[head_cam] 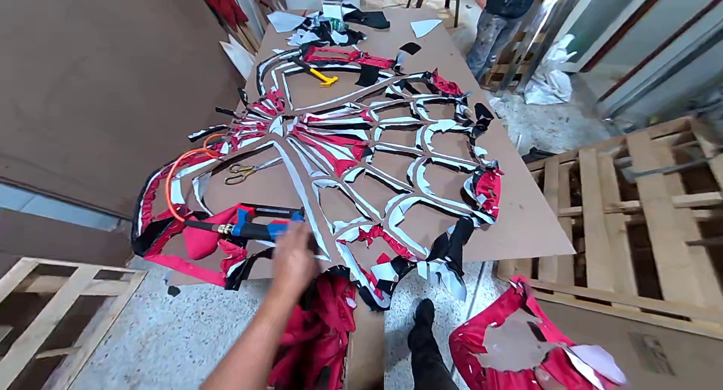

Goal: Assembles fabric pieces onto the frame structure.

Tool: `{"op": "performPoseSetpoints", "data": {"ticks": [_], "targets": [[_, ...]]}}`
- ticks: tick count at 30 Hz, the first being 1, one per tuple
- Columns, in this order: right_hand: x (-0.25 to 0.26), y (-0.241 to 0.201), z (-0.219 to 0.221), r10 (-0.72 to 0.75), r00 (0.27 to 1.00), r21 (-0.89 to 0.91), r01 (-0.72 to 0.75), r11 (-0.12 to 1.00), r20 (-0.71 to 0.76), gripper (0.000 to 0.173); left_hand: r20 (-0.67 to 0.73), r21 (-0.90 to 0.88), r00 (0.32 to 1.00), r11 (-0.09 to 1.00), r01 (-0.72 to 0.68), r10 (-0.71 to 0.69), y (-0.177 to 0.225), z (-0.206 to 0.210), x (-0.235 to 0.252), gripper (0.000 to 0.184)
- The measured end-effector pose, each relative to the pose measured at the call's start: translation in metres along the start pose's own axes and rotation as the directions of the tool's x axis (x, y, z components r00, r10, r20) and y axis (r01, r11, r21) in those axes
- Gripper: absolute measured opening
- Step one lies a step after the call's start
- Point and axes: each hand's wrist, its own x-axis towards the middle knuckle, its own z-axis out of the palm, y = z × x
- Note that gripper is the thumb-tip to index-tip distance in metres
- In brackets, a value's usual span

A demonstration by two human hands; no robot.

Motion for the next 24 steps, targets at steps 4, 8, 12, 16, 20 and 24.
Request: {"op": "performPoseSetpoints", "data": {"ticks": [4,8,12,16,20,24], "targets": [[0.07,-0.015,0.019,0.056,0.997,-0.043,-0.054,0.998,0.051,0.028,0.352,-0.113,0.923,0.986,-0.124,0.157,0.111,0.08,-0.04,0.064],[0.143,-0.045,0.035,0.08,0.984,-0.054,-0.073,0.996,0.161,0.031,0.353,-0.174,0.923,0.98,-0.094,0.151,0.156,0.115,-0.079,0.062],[0.202,-0.059,0.048,0.147,0.953,-0.088,-0.128,0.988,0.266,0.023,0.317,-0.22,0.949,0.973,0.073,0.001,0.171,0.1,-0.074,0.048],[0.219,-0.06,0.092,0.25,0.876,-0.136,-0.212,0.968,0.414,0.019,0.287,-0.741,0.953,0.609,0.282,-0.092,0.223,0.068,-0.054,0.064],[0.205,-0.037,0.138,0.35,0.771,-0.192,-0.293,0.937,0.532,0.026,0.347,-0.938,0.901,-0.081,0.337,-0.262,0.259,0.065,-0.037,0.055],[0.207,-0.039,0.153,0.434,0.702,-0.297,-0.318,0.9,0.564,0.033,0.255,-0.967,0.845,-0.097,0.237,-0.47,0.237,0.056,-0.021,0.043]]}}
